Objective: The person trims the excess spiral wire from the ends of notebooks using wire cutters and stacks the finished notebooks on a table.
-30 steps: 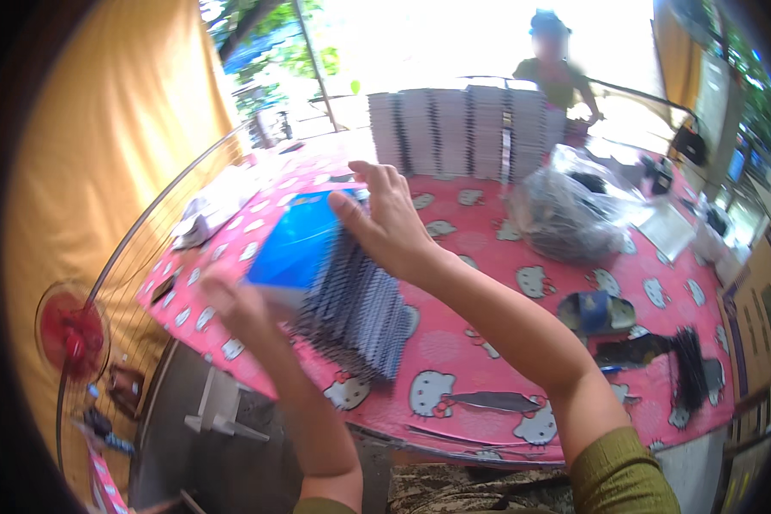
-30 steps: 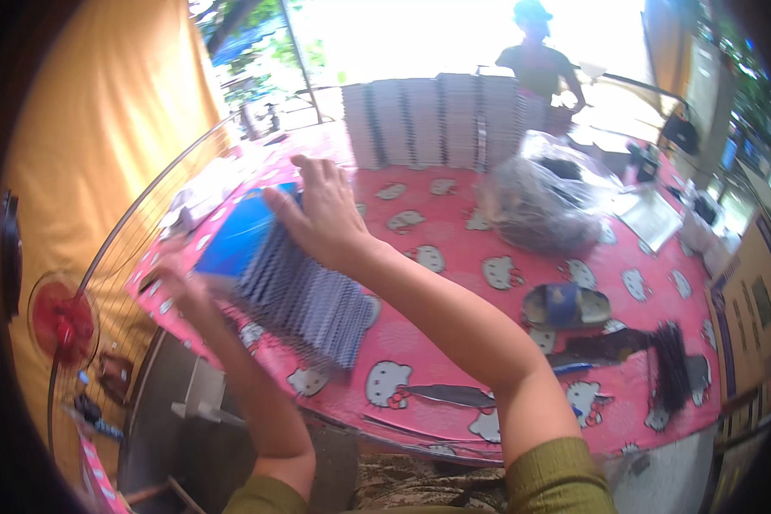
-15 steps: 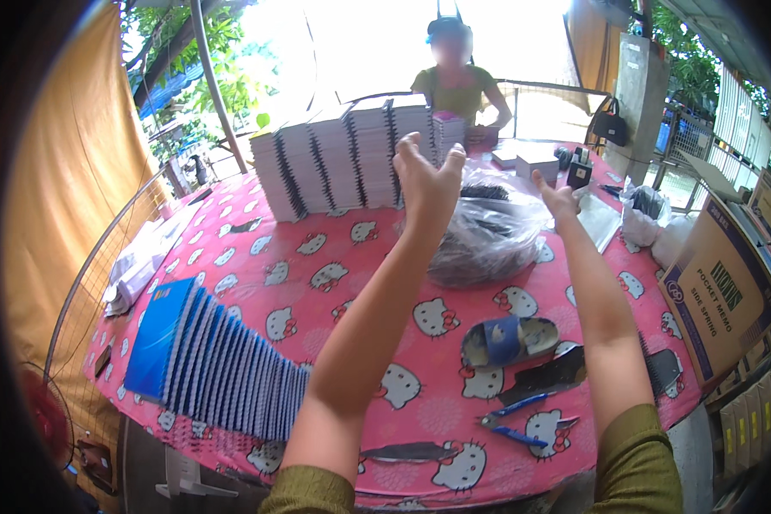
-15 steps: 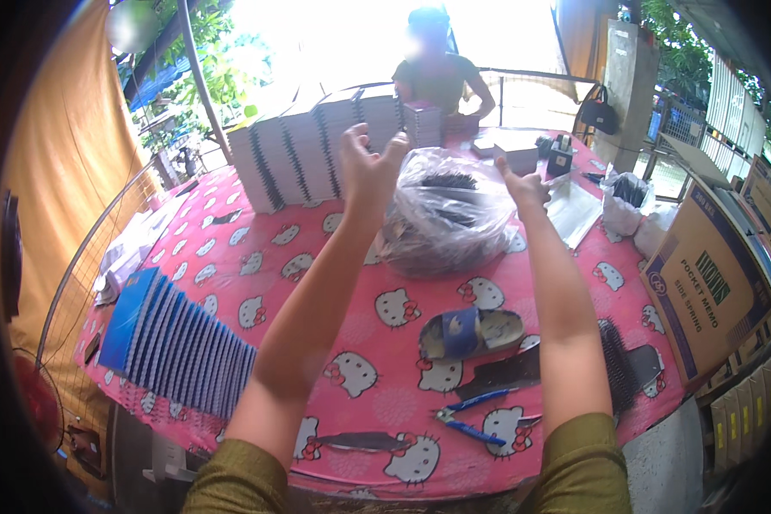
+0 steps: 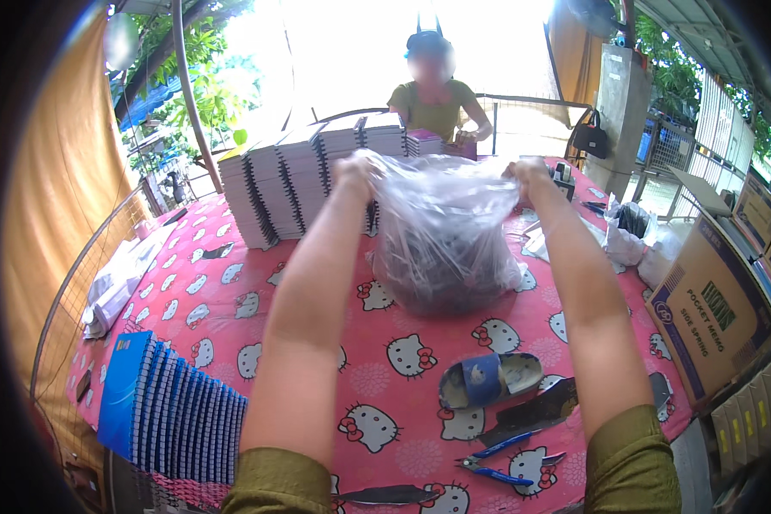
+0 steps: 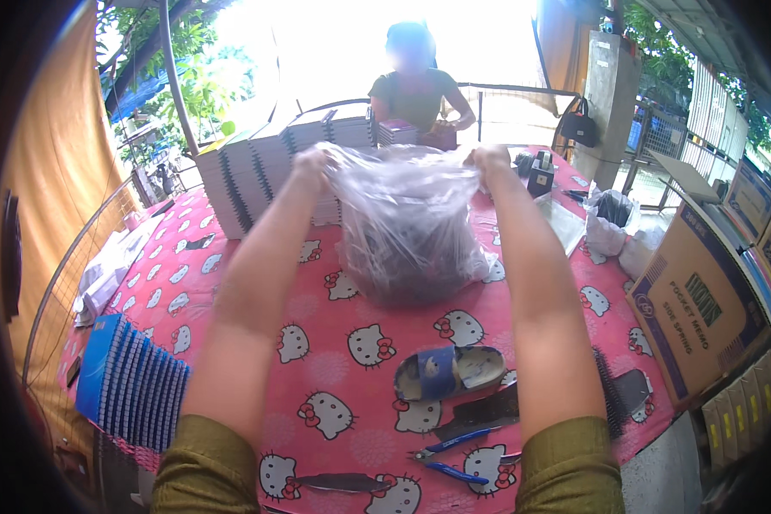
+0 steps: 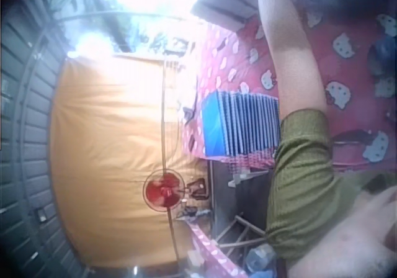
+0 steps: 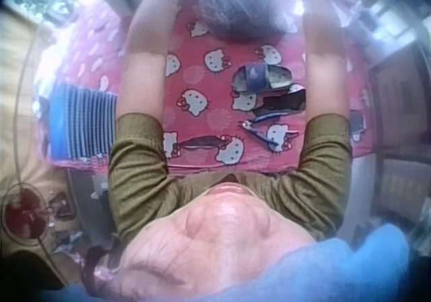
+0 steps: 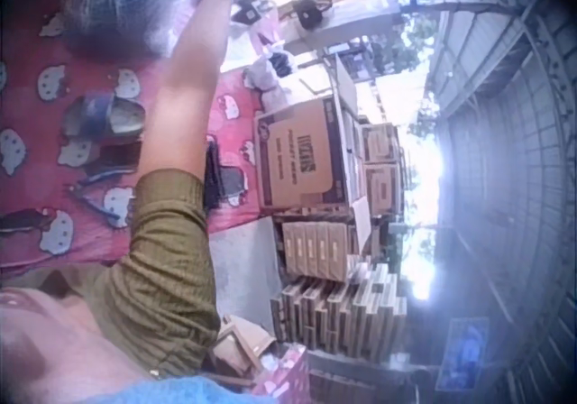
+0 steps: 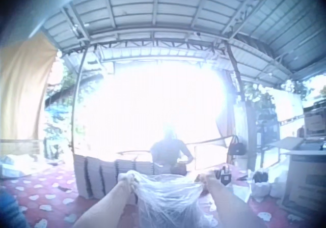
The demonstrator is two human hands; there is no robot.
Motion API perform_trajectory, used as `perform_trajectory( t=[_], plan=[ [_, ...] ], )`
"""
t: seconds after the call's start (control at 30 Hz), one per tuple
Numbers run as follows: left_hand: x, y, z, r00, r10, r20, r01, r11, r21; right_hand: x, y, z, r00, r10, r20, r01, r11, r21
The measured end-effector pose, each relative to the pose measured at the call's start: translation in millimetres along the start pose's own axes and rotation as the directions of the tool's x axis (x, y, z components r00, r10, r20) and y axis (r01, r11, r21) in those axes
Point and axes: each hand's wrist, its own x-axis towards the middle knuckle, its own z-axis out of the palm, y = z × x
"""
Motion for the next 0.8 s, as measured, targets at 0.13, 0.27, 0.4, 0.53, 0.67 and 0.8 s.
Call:
perform_trajectory(
  t=[0.13, 0.27, 0.4, 0.53, 0.67, 0.8],
  plan=[
    [-17, 94, -19, 0.995, 0.029, -0.096, -0.043, 0.988, -0.148, -41, -79, -1, 0.994, -0.068, 0.08, 0.058, 0.99, 0.131],
    [-62, 90, -24, 0.998, -0.049, -0.038, 0.031, 0.924, -0.382, -45, -67, -8, 0.985, 0.063, 0.159, -0.149, 0.77, 0.621],
    [-38, 68, -93, 0.927, -0.333, 0.172, 0.366, 0.707, -0.605, -47, 14, -12, 0.914, 0.29, 0.282, -0.39, 0.442, 0.808],
    [-31, 50, -119, 0.831, -0.421, 0.363, 0.543, 0.475, -0.692, -44, 54, -10, 0.831, 0.318, 0.456, -0.507, 0.098, 0.856],
    [-44, 0, -106, 0.836, -0.416, 0.358, 0.547, 0.582, -0.601, -44, 68, -50, 0.797, 0.338, 0.5, -0.575, 0.174, 0.799],
    [15, -8, -173, 0.907, -0.345, 0.243, 0.421, 0.701, -0.576, -120, 54, -26, 0.605, 0.12, 0.787, -0.711, 0.526, 0.466]
  ],
)
